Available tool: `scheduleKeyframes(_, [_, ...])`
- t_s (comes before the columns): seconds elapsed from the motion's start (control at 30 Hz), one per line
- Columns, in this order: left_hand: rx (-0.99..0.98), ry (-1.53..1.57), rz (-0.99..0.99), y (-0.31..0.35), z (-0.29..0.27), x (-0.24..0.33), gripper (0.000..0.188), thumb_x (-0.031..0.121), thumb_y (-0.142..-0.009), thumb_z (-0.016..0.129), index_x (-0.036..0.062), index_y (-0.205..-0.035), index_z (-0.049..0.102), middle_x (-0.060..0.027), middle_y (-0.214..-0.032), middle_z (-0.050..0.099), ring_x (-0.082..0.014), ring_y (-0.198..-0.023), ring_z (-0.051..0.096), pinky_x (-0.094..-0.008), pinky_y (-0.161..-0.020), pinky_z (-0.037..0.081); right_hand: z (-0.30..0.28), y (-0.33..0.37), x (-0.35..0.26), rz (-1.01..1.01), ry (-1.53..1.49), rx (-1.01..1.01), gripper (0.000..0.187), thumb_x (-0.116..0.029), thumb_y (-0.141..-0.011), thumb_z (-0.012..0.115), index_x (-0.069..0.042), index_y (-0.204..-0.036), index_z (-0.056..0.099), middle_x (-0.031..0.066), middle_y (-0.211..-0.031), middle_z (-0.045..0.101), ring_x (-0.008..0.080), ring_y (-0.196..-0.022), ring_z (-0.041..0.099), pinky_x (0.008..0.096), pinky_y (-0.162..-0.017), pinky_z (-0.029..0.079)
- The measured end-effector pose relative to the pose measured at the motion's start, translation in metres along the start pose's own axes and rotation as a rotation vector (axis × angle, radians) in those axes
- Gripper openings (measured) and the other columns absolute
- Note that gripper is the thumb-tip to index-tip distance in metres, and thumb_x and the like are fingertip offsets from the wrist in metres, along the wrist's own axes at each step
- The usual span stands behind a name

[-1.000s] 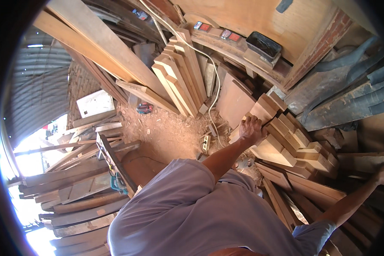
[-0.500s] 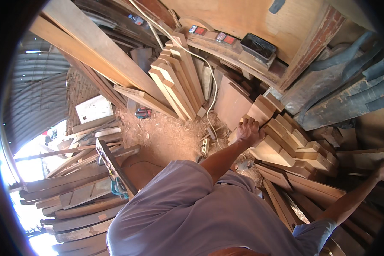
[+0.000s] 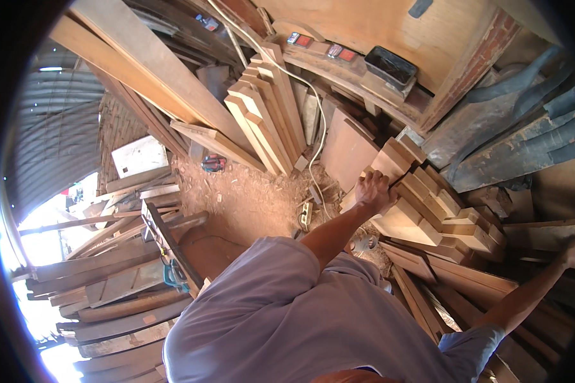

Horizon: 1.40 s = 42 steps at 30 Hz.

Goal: The person lifts a large wooden board from a stack, rotates it to look at the surface and edges, and checks the squareness of one corner with a metal square tool.

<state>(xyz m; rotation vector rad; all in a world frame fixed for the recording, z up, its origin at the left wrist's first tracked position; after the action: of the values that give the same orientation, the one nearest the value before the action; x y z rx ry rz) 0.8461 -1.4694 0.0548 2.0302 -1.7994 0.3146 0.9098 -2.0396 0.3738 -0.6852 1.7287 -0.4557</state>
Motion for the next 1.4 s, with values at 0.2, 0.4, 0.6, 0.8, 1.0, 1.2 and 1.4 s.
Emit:
scheduleKeyframes(0.2, [-0.033,0.002,-0.006,-0.002,0.004,-0.003,0.044,0.042,-0.085,0.059,0.0040,-0.106,0.068,-0.0162,-0.119,0.059,-0.0330,-0.117,0.054,-0.0522,-0.096,0.043,0.020,-0.025,0.030,0.336,0.370,0.037,0.075,-0.051,-0.106,0.032,0.015,-0.076,0.052,0.0390,-0.077,0.052,0.0407,-0.067,0.041,0.0569,-0.068,0.034])
scheduleKeyframes(0.4, [-0.019,0.052,0.002,0.000,0.001,-0.001,0.041,0.040,-0.083,0.061,0.0060,-0.105,0.068,-0.0165,-0.116,0.063,-0.0351,-0.119,0.054,-0.0538,-0.097,0.044,0.033,-0.054,0.105,-0.008,0.086,-0.107,0.059,-0.047,-0.103,0.041,0.006,-0.103,0.065,0.0262,-0.101,0.066,0.0321,-0.088,0.061,0.0462,-0.076,0.048])
scheduleKeyframes(0.6, [0.039,0.153,0.189,0.008,-0.013,0.001,0.064,0.044,-0.080,0.066,0.0078,-0.132,0.056,-0.0174,-0.132,0.057,-0.0357,-0.125,0.050,-0.0530,-0.102,0.039,0.025,-0.002,0.115,-0.121,0.721,-0.240,0.083,-0.070,-0.088,0.055,0.005,-0.121,0.065,0.0260,-0.112,0.070,0.0396,-0.105,0.067,0.0485,-0.093,0.052])
scheduleKeyframes(0.8, [0.203,0.401,0.235,0.015,-0.021,-0.042,0.073,0.038,-0.091,0.059,0.0017,-0.149,0.035,-0.0337,-0.154,0.029,-0.0462,-0.145,0.026,-0.0555,-0.120,0.022,0.008,0.251,0.109,-0.057,-0.463,-0.783,0.048,-0.046,-0.101,0.048,-0.003,-0.120,0.061,0.0132,-0.115,0.066,0.0285,-0.102,0.063,0.0407,-0.090,0.053])
scheduleKeyframes(1.0, [-0.100,0.217,-0.158,0.116,0.022,-0.227,0.058,0.035,-0.096,0.055,0.0017,-0.143,0.048,-0.0301,-0.152,0.037,-0.0474,-0.142,0.031,-0.0568,-0.117,0.028,-0.069,0.569,0.165,0.510,-0.102,-1.539,0.036,-0.039,-0.102,0.048,-0.005,-0.112,0.059,0.0078,-0.104,0.064,0.0214,-0.089,0.061,0.0354,-0.079,0.049])
scheduleKeyframes(1.2, [-0.328,0.104,-0.631,0.301,0.008,-0.421,0.060,0.046,-0.089,0.054,0.0137,-0.140,0.056,-0.0259,-0.151,0.042,-0.0467,-0.140,0.035,-0.0560,-0.115,0.032,-0.188,0.709,0.182,0.601,0.447,-1.985,0.032,-0.038,-0.100,0.052,-0.006,-0.101,0.058,0.0085,-0.089,0.063,0.0220,-0.071,0.059,0.0352,-0.061,0.045])
scheduleKeyframes(1.4, [-0.234,0.218,-1.120,0.427,-0.047,-0.540,0.062,0.046,-0.089,0.054,0.0148,-0.142,0.055,-0.0229,-0.150,0.044,-0.0457,-0.139,0.036,-0.0529,-0.114,0.034,-0.186,0.744,0.151,0.633,0.608,-2.067,0.031,-0.037,-0.098,0.055,-0.007,-0.089,0.058,0.0092,-0.074,0.062,0.0226,-0.053,0.057,0.0351,-0.044,0.041])
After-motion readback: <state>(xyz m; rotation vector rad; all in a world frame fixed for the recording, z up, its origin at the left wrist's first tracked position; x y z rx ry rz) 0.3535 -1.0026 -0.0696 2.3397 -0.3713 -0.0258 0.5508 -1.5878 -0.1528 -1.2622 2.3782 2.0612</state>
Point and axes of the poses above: each hand's wrist, its own y-axis away from the middle knuckle, its own z-axis out of the palm, x = y × z, the point moved 7 cm from there along -y, towards the middle knuckle
